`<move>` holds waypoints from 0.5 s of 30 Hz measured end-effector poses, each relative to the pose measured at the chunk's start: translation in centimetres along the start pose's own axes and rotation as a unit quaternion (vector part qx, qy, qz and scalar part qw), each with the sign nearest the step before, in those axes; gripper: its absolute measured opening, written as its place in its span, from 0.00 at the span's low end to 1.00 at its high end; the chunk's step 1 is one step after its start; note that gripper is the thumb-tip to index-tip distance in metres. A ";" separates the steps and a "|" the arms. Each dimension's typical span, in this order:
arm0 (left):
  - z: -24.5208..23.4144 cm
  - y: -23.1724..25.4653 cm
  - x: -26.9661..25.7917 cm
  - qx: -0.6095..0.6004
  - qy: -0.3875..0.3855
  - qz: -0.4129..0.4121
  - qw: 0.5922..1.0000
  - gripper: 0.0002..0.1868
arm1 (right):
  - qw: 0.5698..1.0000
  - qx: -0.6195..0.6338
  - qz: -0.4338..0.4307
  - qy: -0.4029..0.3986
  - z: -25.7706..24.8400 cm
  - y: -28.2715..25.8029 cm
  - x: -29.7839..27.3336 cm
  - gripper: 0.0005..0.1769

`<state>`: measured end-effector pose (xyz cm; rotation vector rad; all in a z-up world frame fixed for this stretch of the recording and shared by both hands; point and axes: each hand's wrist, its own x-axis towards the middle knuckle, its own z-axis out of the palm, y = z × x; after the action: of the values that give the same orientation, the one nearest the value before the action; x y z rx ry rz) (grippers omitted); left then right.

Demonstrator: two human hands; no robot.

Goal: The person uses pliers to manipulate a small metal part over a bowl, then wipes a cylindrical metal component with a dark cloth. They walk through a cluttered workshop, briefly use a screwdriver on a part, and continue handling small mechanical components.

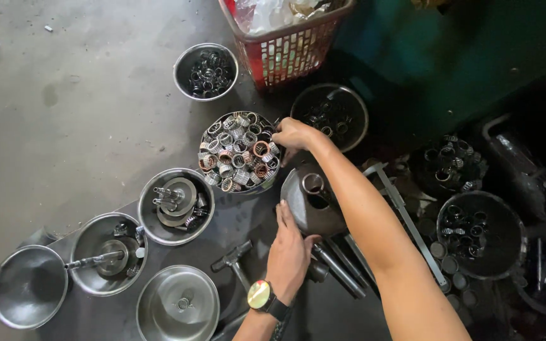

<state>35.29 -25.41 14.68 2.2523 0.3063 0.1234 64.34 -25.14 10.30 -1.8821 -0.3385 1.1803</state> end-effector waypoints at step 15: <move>-1.1 3.4 1.9 0.073 -0.102 -0.147 0.981 0.55 | 0.972 -0.050 -0.140 0.182 1.5 -0.9 -2.5 0.16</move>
<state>37.51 -26.20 17.94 2.3118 0.5460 -0.2932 62.01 -25.37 12.24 -2.0133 -0.4458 0.6246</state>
